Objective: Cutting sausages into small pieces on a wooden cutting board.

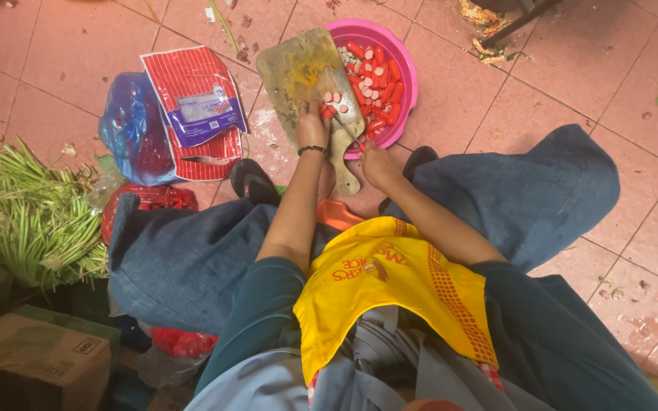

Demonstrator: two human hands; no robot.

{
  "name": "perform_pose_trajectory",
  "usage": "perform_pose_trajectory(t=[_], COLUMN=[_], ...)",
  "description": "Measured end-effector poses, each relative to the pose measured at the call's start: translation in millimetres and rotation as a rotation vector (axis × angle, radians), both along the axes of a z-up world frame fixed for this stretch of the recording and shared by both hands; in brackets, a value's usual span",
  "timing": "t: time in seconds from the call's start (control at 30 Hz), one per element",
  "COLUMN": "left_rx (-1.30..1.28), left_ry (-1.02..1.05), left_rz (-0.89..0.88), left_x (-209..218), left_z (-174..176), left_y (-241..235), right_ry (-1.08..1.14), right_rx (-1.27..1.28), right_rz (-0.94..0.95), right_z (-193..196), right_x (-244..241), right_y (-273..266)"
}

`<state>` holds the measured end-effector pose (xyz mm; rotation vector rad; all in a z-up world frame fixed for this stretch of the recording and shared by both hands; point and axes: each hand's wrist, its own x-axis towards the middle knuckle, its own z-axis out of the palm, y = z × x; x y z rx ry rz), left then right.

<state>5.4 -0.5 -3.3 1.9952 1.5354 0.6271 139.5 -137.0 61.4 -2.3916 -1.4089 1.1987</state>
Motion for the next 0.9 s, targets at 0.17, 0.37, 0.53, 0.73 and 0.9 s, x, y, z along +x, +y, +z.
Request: perform_pose_trajectory(t=[0.17,0.37,0.53,0.73,0.9], left_rx=[-0.054,0.044,-0.033,-0.004,-0.011], left_ry=[-0.002,-0.038,-0.04,-0.054,-0.064], left_rz=[0.001,0.048,0.044,0.046,0.049], left_x=[2,-2,-1,-2,-4], left_z=[2,-3,-4,-22,-13], left_y=[-5,3,0,5,0], right_ry=[0.043,0.085,0.022,0.034,0.027], right_rx=[0.032,0.075,-0.023,0.021,0.02], right_rz=[0.0,-0.064,-0.052,0.017,-0.01], right_z=[-21,-35,16,8,-21], right_x=[-5,-1,-3,-7,-15], right_y=[17,-16,-15,18,26])
